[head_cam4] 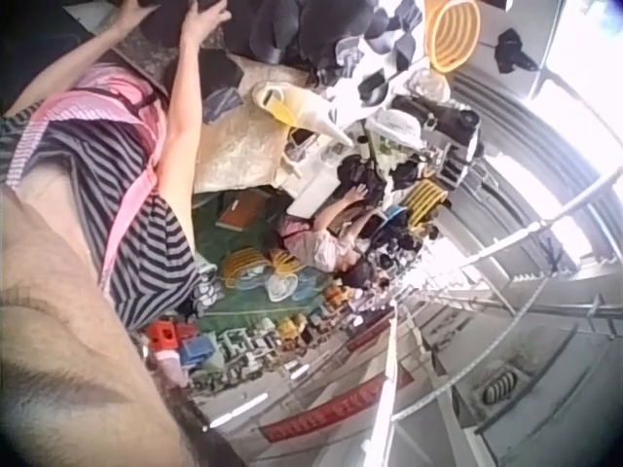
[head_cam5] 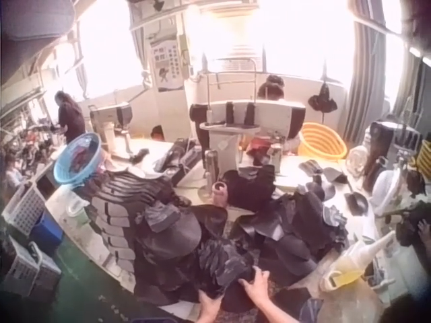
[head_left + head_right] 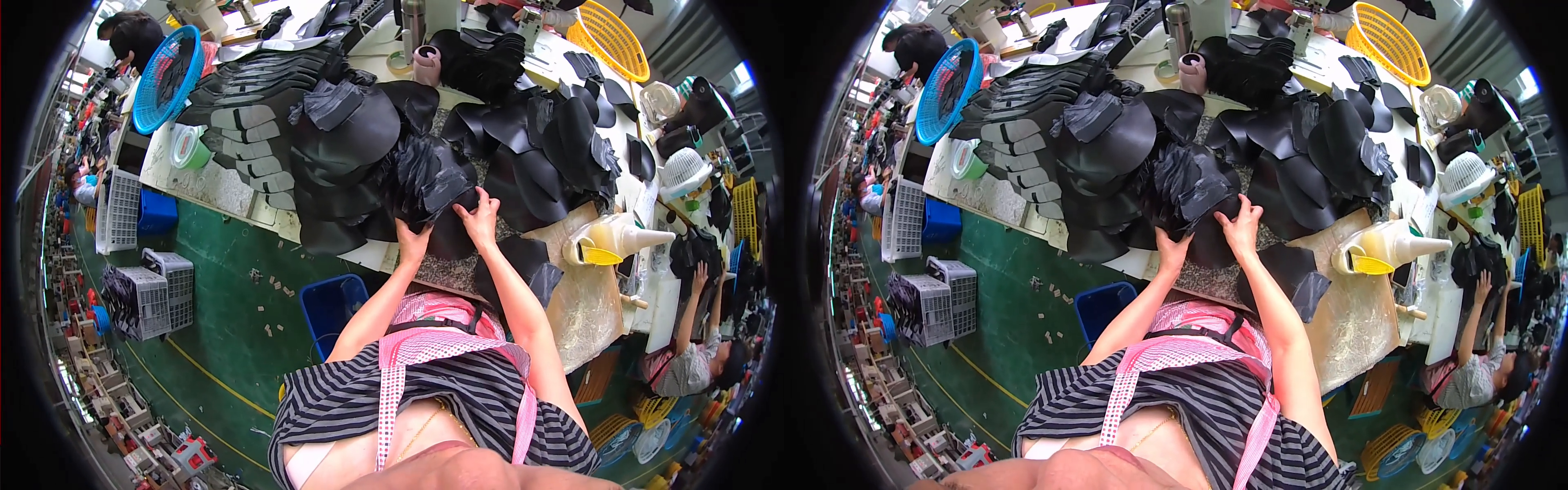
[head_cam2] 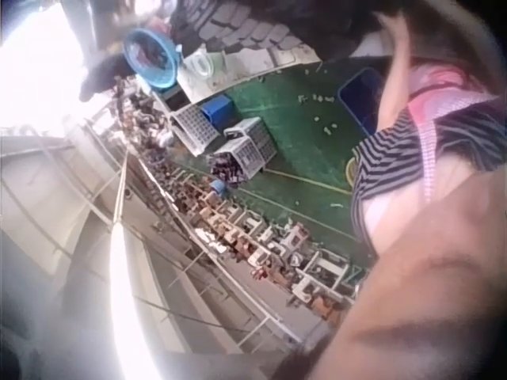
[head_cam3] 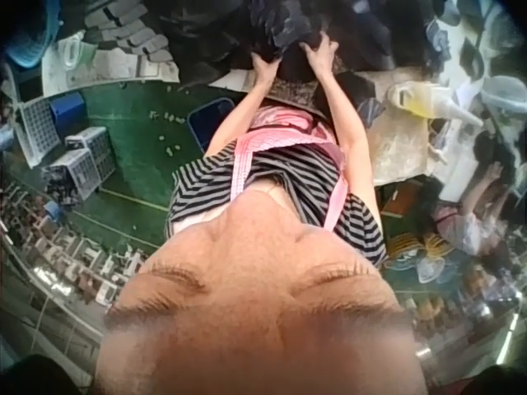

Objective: The recorder applies adhesive to shoe components and assembles them using a hammer.

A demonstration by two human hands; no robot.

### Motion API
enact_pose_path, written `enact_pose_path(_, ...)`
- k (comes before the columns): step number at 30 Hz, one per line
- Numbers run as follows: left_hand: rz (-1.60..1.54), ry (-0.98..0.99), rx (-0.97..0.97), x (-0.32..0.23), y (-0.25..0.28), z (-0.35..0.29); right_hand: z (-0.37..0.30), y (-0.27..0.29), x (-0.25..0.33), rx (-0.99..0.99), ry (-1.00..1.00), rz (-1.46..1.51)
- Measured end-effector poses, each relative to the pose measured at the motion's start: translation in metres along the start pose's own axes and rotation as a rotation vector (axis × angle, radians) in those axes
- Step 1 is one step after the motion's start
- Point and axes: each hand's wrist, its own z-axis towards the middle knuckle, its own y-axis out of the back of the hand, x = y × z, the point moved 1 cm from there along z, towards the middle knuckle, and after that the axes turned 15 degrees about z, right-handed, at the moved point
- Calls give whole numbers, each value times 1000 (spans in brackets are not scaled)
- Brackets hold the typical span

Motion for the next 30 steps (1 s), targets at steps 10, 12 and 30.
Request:
enact_pose_path(10, -163, 136, -149, 16, 34, 32, 24, -64, 18, 70, 51, 102)
enact_pose_path(12, -42, 114, -190, 18, 45, 38, 27, -71, 27, 129, 33, 128)
enact_pose_path(30, -179, 325, -122, -18, 49, -30, 13, -13, 22, -2, 5, 145)
